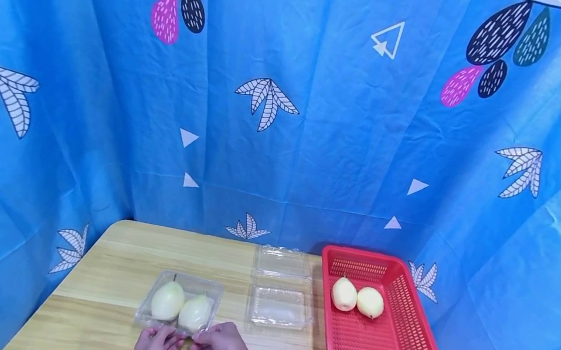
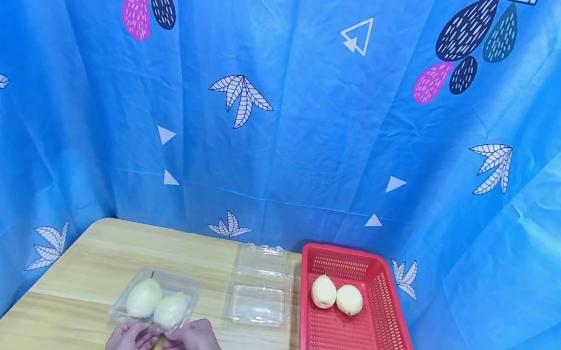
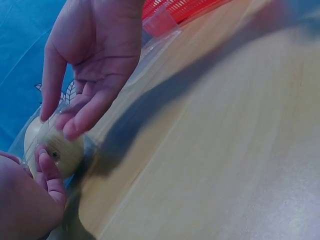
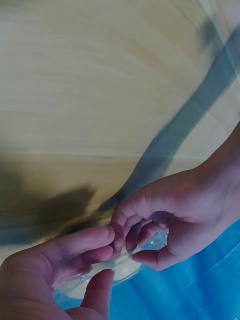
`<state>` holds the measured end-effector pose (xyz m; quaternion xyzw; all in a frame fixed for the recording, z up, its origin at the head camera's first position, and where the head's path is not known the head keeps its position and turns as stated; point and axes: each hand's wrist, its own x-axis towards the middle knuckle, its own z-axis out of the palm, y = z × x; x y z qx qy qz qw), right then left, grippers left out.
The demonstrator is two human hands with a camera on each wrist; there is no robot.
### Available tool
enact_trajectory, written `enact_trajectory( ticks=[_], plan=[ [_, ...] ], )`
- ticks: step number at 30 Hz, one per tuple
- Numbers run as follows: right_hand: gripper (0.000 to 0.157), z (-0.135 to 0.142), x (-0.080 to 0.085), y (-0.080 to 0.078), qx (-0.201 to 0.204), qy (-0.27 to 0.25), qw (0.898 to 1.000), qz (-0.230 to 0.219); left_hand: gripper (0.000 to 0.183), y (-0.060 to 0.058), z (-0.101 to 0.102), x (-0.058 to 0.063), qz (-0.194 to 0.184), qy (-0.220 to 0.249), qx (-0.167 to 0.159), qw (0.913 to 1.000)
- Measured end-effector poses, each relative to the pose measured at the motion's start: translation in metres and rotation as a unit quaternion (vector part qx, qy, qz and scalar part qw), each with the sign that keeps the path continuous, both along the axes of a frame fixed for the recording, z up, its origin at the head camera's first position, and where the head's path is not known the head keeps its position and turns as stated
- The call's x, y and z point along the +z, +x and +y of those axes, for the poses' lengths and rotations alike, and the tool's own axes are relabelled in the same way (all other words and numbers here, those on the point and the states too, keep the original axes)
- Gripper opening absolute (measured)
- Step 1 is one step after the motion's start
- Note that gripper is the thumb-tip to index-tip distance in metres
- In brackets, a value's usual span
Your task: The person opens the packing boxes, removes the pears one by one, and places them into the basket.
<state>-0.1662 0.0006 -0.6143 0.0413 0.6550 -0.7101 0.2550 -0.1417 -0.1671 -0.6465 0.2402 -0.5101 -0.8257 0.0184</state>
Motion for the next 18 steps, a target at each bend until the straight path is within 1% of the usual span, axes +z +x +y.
enact_trajectory(
  ticks=[4,9,14,18],
  plan=[
    [0.009,0.007,0.002,-0.003,-0.003,0.008,1.000,0.009,0.020,-0.002,0.000,0.002,0.004,-0.002,0.006,1.0000],
    [0.008,0.015,0.003,-0.011,-0.022,0.013,0.999,0.031,0.019,-0.005,0.000,0.004,0.001,-0.001,0.017,0.9999],
    [0.010,0.021,0.003,-0.019,-0.031,0.019,0.998,0.050,0.020,-0.007,0.001,0.004,0.001,0.002,0.023,0.9997],
    [0.011,0.022,0.003,-0.024,-0.042,0.026,0.997,0.058,0.019,-0.009,0.003,0.003,-0.004,-0.008,0.025,0.9997]
  ],
)
